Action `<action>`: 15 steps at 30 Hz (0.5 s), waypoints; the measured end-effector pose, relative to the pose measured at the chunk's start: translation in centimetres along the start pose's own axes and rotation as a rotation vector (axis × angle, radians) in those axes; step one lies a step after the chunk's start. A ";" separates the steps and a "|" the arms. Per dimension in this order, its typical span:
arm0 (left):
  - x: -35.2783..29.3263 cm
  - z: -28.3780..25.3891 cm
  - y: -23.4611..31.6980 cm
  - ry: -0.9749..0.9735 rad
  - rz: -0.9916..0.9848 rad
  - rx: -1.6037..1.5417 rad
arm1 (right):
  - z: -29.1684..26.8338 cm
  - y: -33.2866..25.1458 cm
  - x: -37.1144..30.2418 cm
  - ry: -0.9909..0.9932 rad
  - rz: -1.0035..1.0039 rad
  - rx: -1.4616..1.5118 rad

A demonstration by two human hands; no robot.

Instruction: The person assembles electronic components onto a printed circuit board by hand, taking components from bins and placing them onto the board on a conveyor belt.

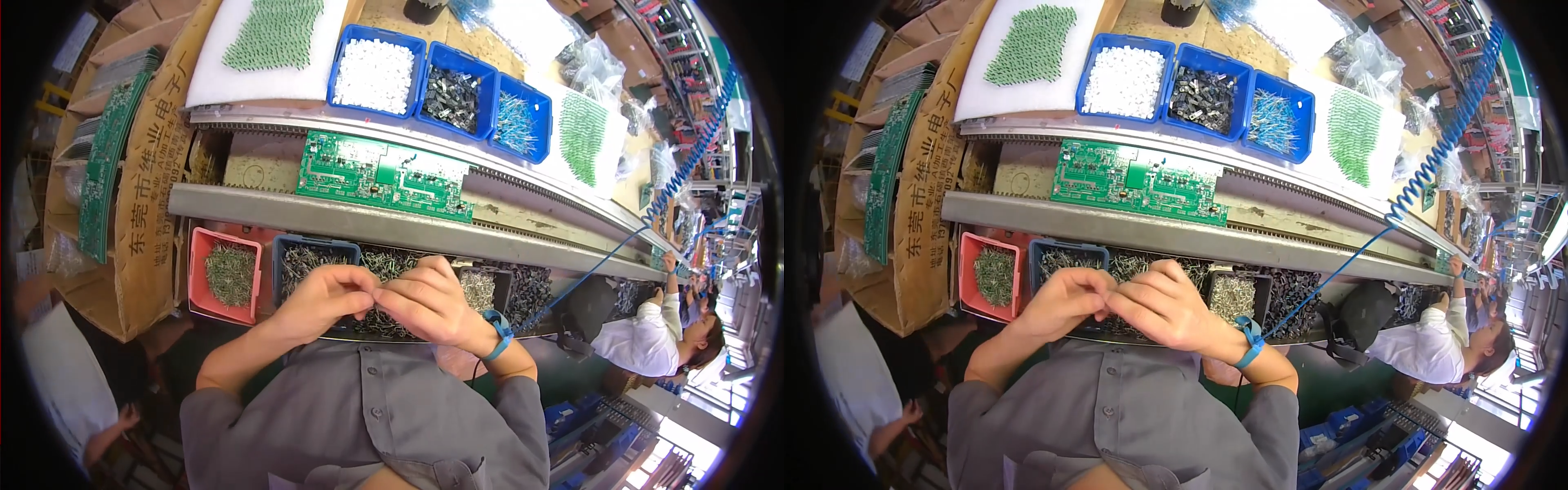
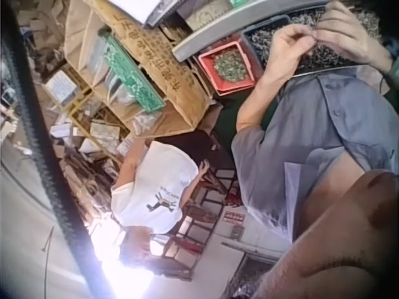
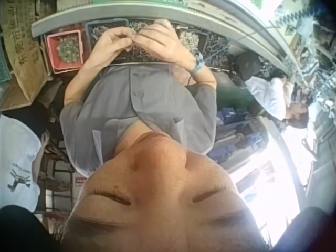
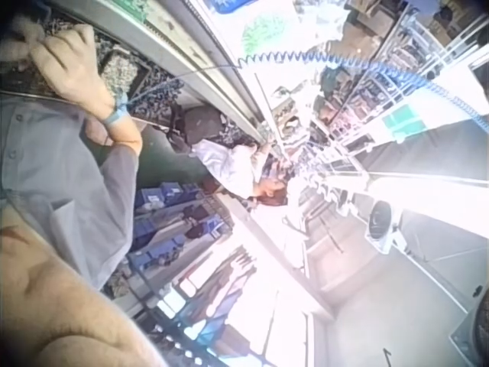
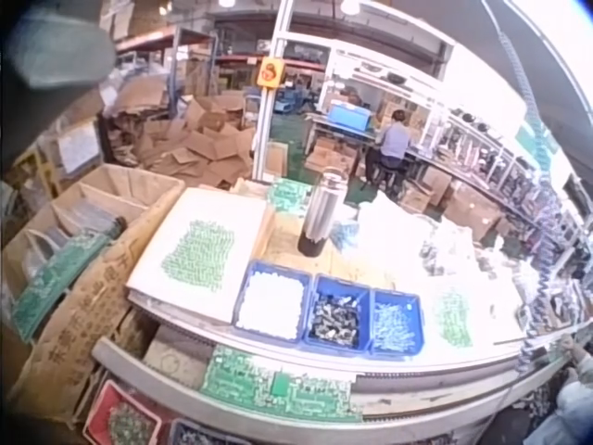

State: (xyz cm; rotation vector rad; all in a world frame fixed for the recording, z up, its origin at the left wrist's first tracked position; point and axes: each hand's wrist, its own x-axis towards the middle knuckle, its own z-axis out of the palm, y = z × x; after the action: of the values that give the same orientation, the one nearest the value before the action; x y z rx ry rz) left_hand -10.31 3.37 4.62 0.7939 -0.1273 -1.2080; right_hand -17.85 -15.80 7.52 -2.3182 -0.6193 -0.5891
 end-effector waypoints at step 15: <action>0.6 0.3 1.3 0.118 0.145 0.060 | -2.2 4.6 -1.4 -0.062 0.184 -0.223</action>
State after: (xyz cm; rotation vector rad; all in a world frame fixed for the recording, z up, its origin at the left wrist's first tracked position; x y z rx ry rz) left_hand -9.18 2.84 5.40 0.8913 -0.1225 -1.0226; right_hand -16.91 -20.79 6.02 -2.5765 -0.3777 -0.5234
